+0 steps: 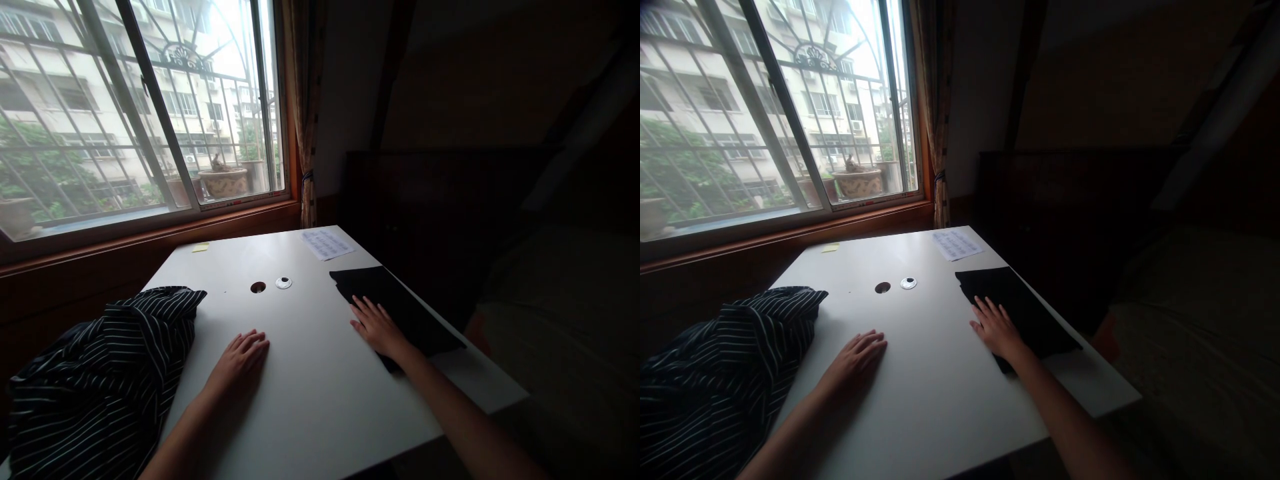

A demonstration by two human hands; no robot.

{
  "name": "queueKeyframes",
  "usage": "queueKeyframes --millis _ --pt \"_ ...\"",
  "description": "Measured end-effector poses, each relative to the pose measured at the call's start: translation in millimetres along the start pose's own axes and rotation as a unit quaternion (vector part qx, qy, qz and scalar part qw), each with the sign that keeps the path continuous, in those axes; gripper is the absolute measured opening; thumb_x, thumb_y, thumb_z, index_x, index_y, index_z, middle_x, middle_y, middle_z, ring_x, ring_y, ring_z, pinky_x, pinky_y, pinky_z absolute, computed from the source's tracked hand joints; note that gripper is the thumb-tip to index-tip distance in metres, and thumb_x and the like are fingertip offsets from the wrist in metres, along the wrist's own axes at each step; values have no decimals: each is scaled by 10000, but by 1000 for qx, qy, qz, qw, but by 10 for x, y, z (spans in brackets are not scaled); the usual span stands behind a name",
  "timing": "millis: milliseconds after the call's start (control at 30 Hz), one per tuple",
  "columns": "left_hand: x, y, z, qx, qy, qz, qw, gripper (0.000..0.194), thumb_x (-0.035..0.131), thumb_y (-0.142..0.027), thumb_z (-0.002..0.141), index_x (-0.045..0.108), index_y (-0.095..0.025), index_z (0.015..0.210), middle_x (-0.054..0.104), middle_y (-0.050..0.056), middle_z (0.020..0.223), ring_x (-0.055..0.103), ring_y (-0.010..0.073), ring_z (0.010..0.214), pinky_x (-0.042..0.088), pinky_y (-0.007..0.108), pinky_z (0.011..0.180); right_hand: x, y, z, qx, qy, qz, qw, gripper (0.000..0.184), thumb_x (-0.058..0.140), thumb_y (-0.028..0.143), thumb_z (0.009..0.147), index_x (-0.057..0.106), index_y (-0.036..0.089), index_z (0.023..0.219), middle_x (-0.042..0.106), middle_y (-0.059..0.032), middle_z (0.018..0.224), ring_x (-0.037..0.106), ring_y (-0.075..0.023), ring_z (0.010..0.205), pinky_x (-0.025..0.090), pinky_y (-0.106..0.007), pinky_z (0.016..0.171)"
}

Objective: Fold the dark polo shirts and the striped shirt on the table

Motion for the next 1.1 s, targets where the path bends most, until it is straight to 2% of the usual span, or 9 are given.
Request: queueKeyframes --millis 167,300,667,967,1100 --pt "4 4 -6 -8 8 2 1000 353 439 -276 1018 587 -283 1339 609 74 1404 536 272 1334 430 524 1122 20 -82 78 11 9 -4 1000 610 234 541 1021 371 267 1548 189 2 1663 161 -269 1531 179 -554 1218" --pt "18 10 -6 -3 11 1 1000 355 446 -269 1015 588 -291 1339 612 64 1403 534 271 1337 437 520 1117 26 -124 98 9 14 1 1000 581 262 517 1016 368 306 1547 202 7 1662 172 -265 1529 172 -544 1220" --pt "-34 -17 2 -12 17 -12 1000 361 421 -274 1024 591 -289 1342 607 66 1411 520 265 1351 416 523 1136 -47 -177 -80 -25 12 21 999 544 275 442 1020 359 333 1546 258 24 1647 217 -237 1519 211 -529 1216" --pt "25 6 -8 -15 24 -7 1000 365 428 -267 1019 582 -289 1349 598 66 1421 508 273 1360 408 540 1135 -135 -87 -204 -36 -6 27 999 521 317 489 1027 407 346 1520 260 8 1642 210 -260 1520 195 -560 1214" --pt "16 -10 -11 -16 25 -7 1000 366 441 -251 1012 577 -289 1350 593 62 1427 501 269 1368 403 530 1141 -145 21 -314 -76 -2 69 995 519 357 527 1017 463 336 1488 334 -10 1611 236 -270 1512 191 -578 1214"
Point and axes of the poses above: each hand's wrist, its own z-axis towards the middle knuckle, its own x-axis out of the palm, y = z × x, the point moved 7 cm from there along z, towards the middle knuckle
